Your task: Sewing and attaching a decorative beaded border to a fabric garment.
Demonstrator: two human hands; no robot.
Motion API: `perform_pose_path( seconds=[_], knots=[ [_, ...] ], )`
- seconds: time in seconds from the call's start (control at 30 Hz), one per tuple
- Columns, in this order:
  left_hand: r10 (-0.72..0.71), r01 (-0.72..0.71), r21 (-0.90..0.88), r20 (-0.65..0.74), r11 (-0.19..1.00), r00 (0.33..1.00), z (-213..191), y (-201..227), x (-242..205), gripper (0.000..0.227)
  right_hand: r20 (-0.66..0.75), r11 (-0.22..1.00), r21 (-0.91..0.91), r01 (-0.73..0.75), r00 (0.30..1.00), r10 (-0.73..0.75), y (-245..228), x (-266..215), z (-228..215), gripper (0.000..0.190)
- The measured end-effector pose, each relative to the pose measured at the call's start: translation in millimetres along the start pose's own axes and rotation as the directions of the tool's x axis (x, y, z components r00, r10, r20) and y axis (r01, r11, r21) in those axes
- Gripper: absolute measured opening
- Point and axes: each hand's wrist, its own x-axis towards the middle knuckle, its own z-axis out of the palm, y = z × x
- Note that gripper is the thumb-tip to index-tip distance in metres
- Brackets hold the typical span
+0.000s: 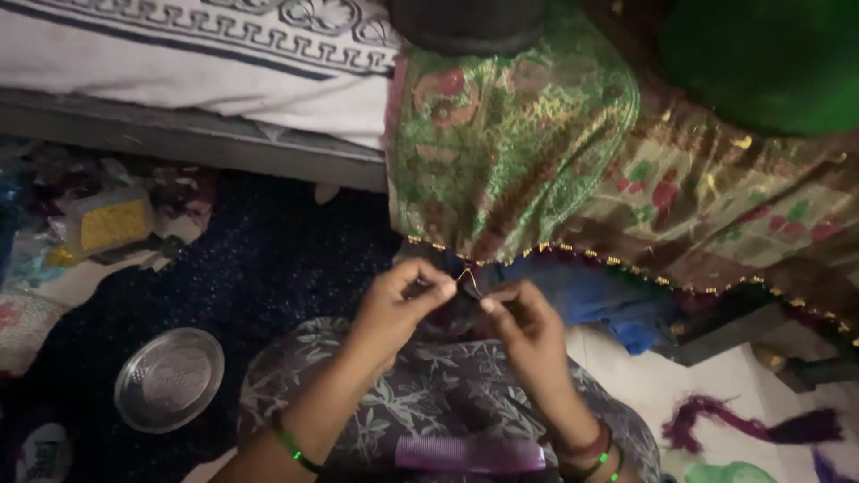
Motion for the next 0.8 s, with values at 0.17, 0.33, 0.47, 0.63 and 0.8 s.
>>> perform_pose_path(
  seconds=[0.17, 0.33, 0.47, 0.63, 0.8],
  knots=[
    [-0.303, 0.338, -0.235, 0.176, 0.911, 0.937, 15, -26, -16, 0.012, 0.067, 0.799, -0.571, 0.188, 0.981, -0.183, -23, -33, 12, 0.011],
    [-0.256, 0.274, -0.244, 0.103, 0.930, 0.961, 13, -32, -22, 0.010, 0.048, 0.698, -0.715, 0.038, 0.999, -0.006, -7, -77, -67, 0.013],
    [-0.185, 0.194, -0.334, 0.060, 0.922, 0.981, 9, -41, -21, 0.008, -0.024, 0.315, -0.947, -0.064, 0.991, 0.129, 65, -168, -174, 0.012],
    [-0.011, 0.004, -0.251, -0.024, 0.968, 1.000, 11, -34, -19, 0.007, -0.002, 0.154, -0.988, -0.021, 0.993, 0.117, 98, -273, -214, 0.073],
    [0.220, -0.218, 0.032, -0.083, 0.975, 0.972, 10, -17, -8, 0.009, -0.023, 0.144, -0.989, 0.013, 0.969, -0.247, 249, -346, -333, 0.058]
  ],
)
